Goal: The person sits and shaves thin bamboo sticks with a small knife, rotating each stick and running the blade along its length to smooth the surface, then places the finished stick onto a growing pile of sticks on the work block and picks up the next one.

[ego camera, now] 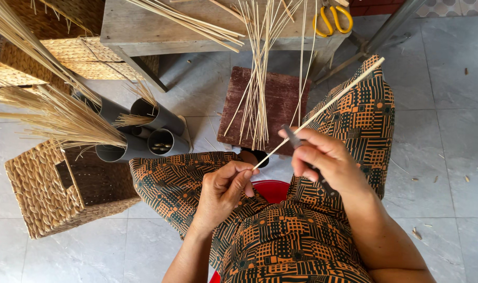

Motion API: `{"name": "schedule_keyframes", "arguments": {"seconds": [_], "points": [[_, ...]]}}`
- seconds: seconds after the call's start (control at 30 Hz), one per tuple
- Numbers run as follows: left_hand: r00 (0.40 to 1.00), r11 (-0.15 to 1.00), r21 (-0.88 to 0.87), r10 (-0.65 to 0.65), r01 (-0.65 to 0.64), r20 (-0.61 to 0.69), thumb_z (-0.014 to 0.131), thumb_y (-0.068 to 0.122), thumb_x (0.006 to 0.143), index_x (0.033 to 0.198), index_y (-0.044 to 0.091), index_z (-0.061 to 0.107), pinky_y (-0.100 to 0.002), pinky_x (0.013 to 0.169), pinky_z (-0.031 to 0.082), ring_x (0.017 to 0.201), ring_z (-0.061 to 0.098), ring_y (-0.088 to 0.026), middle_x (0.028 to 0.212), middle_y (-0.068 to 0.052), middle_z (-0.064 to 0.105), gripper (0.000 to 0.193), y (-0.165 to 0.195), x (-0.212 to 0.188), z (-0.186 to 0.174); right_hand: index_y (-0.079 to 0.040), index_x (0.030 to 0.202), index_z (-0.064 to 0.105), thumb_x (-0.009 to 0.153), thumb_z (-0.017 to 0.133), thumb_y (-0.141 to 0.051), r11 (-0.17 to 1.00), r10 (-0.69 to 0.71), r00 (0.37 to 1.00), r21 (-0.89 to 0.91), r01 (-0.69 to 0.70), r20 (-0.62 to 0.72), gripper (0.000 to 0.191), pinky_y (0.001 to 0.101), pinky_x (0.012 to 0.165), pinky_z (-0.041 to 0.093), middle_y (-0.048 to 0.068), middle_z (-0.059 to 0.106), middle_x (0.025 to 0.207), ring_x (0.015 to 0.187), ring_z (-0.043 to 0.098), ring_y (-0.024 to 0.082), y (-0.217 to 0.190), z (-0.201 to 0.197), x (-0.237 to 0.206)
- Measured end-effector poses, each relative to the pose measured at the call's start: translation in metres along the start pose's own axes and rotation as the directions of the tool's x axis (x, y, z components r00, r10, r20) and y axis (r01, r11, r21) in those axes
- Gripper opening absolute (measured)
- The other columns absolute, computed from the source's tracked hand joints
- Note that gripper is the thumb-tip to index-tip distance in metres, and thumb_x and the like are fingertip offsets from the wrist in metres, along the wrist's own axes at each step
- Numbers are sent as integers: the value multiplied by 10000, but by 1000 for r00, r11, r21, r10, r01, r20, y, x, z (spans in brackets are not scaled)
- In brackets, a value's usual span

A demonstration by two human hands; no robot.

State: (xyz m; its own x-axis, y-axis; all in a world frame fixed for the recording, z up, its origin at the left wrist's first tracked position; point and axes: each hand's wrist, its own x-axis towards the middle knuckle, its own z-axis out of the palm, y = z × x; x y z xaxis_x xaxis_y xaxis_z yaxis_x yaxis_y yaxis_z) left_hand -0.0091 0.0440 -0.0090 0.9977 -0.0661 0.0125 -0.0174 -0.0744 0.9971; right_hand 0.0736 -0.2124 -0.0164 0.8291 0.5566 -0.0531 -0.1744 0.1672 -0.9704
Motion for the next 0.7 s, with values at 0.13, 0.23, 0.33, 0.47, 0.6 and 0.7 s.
{"name": "schedule_keyframes", "arguments": {"seconds": [0.13,0.23,0.33,0.47,0.6,0.7], "points": [[999,1000,-25,11,-10,38,618,69,1022,1035,2,730,-191,506,444,590,607,-26,668,-7,675,131,-3,-1,-7,7,1442,552,1060,500,-119,998,-60,985,11,63,-162,406,213,450,351,76,593,675,494,426,79,-12,-23,-7],[997,1000,9,25,-25,78,630,69,1013,1039,5,727,-190,503,446,614,637,-27,676,-10,672,119,-4,0,-11,1,1475,548,1086,522,-119,983,-164,950,41,181,-267,408,235,479,357,70,565,686,512,423,93,-17,-43,-12],[995,998,43,-44,41,92,630,78,1007,1022,17,736,-191,488,447,581,632,-28,646,-10,683,124,-3,0,-14,-14,1481,535,1127,536,-116,947,-261,901,90,309,-345,368,256,510,371,69,560,703,510,432,95,-22,-64,-18],[998,998,64,-20,16,63,623,80,1012,1039,22,740,-191,470,405,551,579,-26,648,-15,680,133,-3,2,-16,-40,1522,518,1183,549,-113,881,-361,817,123,457,-449,348,242,496,371,74,568,768,532,447,94,-31,-78,-23],[994,995,19,-102,101,28,617,86,1009,1039,30,741,-191,422,370,480,503,-20,633,-15,674,139,-4,5,-14,-58,1553,524,1115,558,-157,947,-288,884,24,319,-367,450,243,481,357,47,552,670,484,431,79,-32,-55,-24],[1000,999,40,-25,25,10,623,87,1021,1050,31,736,-182,450,406,525,547,-5,651,-10,679,130,-5,7,-8,-74,1543,462,1042,531,-154,996,-86,986,-3,87,-143,512,209,458,378,53,610,672,502,454,61,-18,-18,-16]]}}
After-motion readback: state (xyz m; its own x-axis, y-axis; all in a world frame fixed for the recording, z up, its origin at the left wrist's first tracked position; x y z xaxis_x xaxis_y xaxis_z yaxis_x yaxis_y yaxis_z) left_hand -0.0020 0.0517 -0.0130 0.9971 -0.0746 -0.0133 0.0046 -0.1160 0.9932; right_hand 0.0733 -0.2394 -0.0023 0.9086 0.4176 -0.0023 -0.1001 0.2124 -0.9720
